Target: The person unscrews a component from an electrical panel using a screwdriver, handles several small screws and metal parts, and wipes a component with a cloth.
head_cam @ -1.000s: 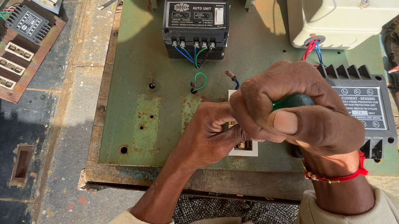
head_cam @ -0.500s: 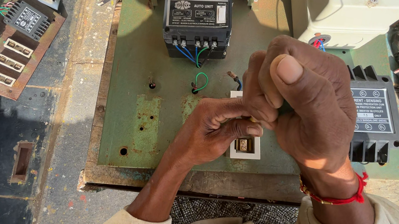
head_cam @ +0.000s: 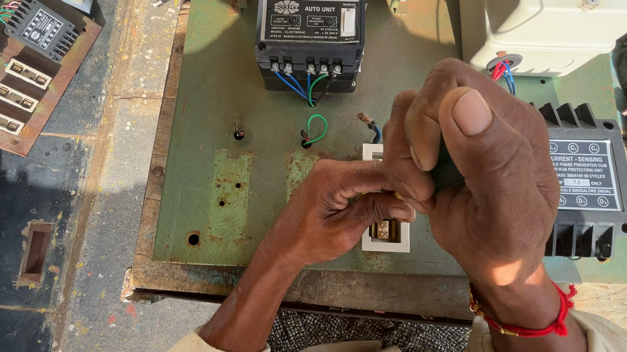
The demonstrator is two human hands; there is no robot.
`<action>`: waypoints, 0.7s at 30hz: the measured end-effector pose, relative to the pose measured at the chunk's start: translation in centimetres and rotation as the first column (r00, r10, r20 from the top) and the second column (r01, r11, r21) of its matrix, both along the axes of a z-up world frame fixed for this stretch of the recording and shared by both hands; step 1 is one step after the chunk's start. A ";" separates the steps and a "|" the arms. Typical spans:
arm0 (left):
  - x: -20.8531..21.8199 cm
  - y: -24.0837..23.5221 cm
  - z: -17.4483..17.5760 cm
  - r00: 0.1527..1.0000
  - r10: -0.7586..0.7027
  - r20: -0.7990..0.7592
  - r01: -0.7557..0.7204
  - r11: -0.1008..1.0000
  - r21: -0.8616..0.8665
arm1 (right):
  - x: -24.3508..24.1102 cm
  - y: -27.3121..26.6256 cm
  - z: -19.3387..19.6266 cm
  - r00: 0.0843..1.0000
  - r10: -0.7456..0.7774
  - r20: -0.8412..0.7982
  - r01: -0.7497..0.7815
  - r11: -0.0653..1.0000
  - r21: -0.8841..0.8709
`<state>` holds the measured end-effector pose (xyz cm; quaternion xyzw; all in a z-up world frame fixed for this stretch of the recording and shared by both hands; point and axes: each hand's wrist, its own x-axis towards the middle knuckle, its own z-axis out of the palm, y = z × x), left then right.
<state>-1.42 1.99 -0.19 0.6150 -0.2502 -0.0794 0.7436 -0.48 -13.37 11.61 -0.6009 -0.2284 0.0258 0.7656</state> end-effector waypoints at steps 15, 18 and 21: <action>-0.3 -0.1 0.4 0.993 0.036 0.112 -0.044 0.997 0.069 | -2.0 -1.7 -2.1 0.995 -0.077 -0.057 0.087 0.974 0.209; -0.2 0.1 0.5 0.998 0.012 0.060 -0.016 0.998 0.065 | -2.0 -1.7 -2.1 0.997 -0.077 -0.030 0.082 0.976 0.204; 0.0 0.2 0.4 0.999 -0.008 0.041 0.007 0.999 0.039 | -2.3 -1.1 -1.9 0.993 -0.115 -0.024 0.117 0.977 0.179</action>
